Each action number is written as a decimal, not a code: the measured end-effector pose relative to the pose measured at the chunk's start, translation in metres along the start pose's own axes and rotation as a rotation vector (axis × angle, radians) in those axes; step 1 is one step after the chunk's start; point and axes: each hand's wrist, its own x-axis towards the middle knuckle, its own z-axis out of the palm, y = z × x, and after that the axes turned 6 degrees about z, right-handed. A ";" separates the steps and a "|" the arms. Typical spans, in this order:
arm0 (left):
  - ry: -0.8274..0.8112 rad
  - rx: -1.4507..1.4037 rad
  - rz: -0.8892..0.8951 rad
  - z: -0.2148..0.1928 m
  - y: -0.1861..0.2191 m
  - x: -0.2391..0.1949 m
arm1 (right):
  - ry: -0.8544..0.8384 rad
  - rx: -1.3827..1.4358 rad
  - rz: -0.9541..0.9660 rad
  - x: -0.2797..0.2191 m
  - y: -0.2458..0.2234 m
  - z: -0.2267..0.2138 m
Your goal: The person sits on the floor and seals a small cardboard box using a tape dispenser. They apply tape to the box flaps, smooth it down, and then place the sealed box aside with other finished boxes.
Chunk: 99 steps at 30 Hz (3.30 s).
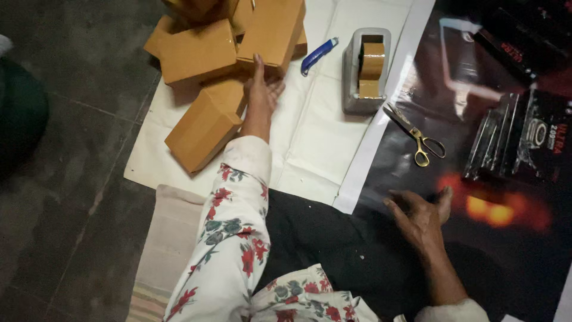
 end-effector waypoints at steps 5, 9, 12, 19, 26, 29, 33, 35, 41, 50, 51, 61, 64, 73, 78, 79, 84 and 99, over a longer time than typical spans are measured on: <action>0.146 0.175 -0.002 0.024 -0.018 -0.055 | -0.155 0.220 0.135 0.001 0.008 0.006; -0.163 0.090 -0.085 0.002 -0.045 -0.156 | -0.154 0.231 0.078 -0.001 0.018 0.010; -0.406 0.348 -0.160 -0.027 -0.054 -0.231 | 0.045 -0.116 -0.032 -0.001 0.008 0.012; -0.413 0.773 -0.171 -0.042 -0.063 -0.266 | -0.034 0.330 0.123 -0.002 -0.022 -0.012; -0.367 0.637 -0.279 -0.044 -0.087 -0.243 | -0.010 0.654 0.171 0.072 -0.003 -0.092; -0.351 0.712 -0.308 -0.039 -0.086 -0.243 | 0.084 0.667 0.165 0.116 -0.002 -0.106; -0.375 0.864 -0.304 -0.032 -0.085 -0.245 | 0.026 0.597 0.240 0.160 0.000 -0.102; -0.417 0.918 -0.242 -0.034 -0.087 -0.249 | 0.030 0.420 0.281 0.193 0.007 -0.099; -0.536 1.076 0.187 -0.039 -0.093 -0.271 | 0.428 -0.314 -0.292 0.328 0.023 -0.147; -0.593 1.237 -0.074 -0.013 -0.090 -0.283 | 0.510 -0.690 -0.445 0.453 0.010 -0.123; -0.594 1.212 -0.053 -0.011 -0.090 -0.281 | 0.507 -0.704 -0.451 0.456 0.008 -0.115; -0.624 1.120 -0.006 -0.025 -0.091 -0.287 | 0.553 -0.823 -0.449 0.392 0.014 -0.152; -0.653 1.076 0.081 -0.030 -0.106 -0.275 | 0.549 -0.697 -0.473 0.339 0.015 -0.163; -0.520 0.529 -0.621 -0.024 -0.122 -0.254 | 0.423 0.132 -0.326 0.124 -0.010 -0.086; -0.301 0.160 -0.813 -0.007 -0.111 -0.264 | 0.235 0.223 -0.043 -0.027 -0.141 0.016; -0.335 0.134 -0.806 0.006 -0.112 -0.264 | 0.236 0.258 -0.154 -0.048 -0.165 0.019; -0.435 0.095 -0.798 0.015 -0.118 -0.290 | -0.169 0.406 -0.490 -0.113 -0.193 -0.052; -0.760 0.548 0.065 -0.005 -0.094 -0.279 | -0.030 1.793 0.168 -0.001 -0.018 0.015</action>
